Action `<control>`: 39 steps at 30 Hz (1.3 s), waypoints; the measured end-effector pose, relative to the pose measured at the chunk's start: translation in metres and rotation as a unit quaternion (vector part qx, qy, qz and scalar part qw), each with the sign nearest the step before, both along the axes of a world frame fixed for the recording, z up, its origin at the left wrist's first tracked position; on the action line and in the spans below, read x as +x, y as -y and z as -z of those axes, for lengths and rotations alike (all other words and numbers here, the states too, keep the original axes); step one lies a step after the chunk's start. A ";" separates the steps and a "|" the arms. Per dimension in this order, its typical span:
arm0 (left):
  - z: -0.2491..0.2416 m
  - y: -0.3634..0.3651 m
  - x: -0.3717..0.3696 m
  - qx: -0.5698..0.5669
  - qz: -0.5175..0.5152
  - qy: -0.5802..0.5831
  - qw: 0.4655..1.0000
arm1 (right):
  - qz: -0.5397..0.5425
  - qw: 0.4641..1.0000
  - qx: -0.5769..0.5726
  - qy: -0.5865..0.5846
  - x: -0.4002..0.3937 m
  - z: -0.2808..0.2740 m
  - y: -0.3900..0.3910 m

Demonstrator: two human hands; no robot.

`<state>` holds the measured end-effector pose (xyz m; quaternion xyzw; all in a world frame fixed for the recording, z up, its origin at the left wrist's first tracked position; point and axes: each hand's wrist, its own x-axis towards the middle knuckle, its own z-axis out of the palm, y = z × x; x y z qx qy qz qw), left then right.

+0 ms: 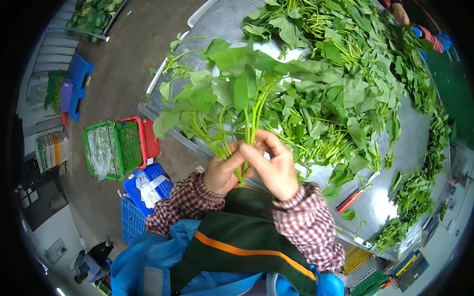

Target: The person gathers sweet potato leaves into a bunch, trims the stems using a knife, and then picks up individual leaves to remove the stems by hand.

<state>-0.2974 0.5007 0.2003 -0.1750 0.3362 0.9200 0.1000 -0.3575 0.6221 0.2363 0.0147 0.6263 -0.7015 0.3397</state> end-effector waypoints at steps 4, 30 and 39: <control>-0.007 -0.012 -0.001 -0.057 -0.078 0.071 0.993 | 0.108 0.990 -0.047 0.074 0.000 0.007 0.006; -0.020 0.070 -0.001 -0.127 -0.236 0.023 0.963 | 0.079 0.932 0.280 -0.215 -0.026 0.064 -0.080; -0.005 -0.003 -0.001 -0.172 -0.073 0.064 0.980 | 0.091 0.983 0.114 -0.114 -0.003 0.020 -0.046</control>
